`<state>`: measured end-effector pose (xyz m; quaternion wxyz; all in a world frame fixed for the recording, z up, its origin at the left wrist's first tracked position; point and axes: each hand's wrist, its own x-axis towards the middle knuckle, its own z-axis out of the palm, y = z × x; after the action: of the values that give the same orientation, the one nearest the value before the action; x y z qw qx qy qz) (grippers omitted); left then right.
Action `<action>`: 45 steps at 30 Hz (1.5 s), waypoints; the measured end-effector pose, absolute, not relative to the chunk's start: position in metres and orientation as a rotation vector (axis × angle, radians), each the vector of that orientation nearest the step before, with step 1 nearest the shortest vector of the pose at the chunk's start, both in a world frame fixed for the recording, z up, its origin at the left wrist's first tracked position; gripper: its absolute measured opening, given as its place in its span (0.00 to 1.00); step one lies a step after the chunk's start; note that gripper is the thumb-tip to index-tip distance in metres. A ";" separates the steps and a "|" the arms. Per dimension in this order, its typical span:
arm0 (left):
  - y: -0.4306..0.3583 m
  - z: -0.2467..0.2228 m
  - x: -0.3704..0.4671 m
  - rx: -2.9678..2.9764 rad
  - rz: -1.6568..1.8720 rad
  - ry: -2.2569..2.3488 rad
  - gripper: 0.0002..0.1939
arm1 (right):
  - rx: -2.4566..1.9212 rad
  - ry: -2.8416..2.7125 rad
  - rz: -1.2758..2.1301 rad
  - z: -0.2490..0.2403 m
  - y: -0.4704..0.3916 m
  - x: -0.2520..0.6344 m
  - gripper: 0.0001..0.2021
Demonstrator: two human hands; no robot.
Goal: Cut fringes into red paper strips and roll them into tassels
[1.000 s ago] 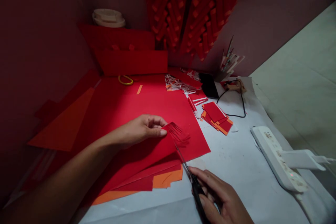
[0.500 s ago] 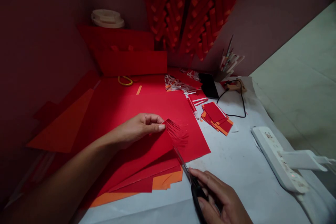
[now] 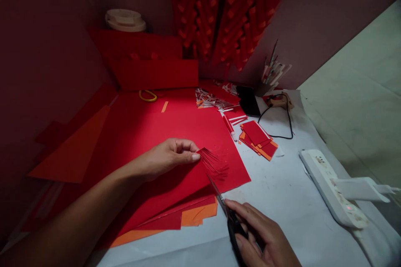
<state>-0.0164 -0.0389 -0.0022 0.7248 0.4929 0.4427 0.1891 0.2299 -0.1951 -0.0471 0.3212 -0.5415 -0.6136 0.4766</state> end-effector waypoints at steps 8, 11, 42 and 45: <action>-0.040 -0.002 -0.015 1.129 0.429 0.988 0.16 | -1.408 -1.636 1.213 -0.045 -0.193 0.230 0.22; -0.040 -0.002 -0.015 1.128 0.425 0.985 0.16 | -1.390 -1.656 1.194 -0.044 -0.193 0.230 0.22; -0.039 -0.007 -0.018 1.102 0.437 0.917 0.13 | -1.375 -1.619 1.279 -0.044 -0.194 0.231 0.22; -0.039 -0.007 -0.017 1.088 0.440 0.920 0.13 | -1.378 -1.606 1.291 -0.044 -0.194 0.231 0.23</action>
<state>-0.0173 -0.0387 -0.0068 0.7345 0.4952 0.4186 0.2002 0.2310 -0.1938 -0.0442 0.3255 -0.5255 -0.6127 0.4924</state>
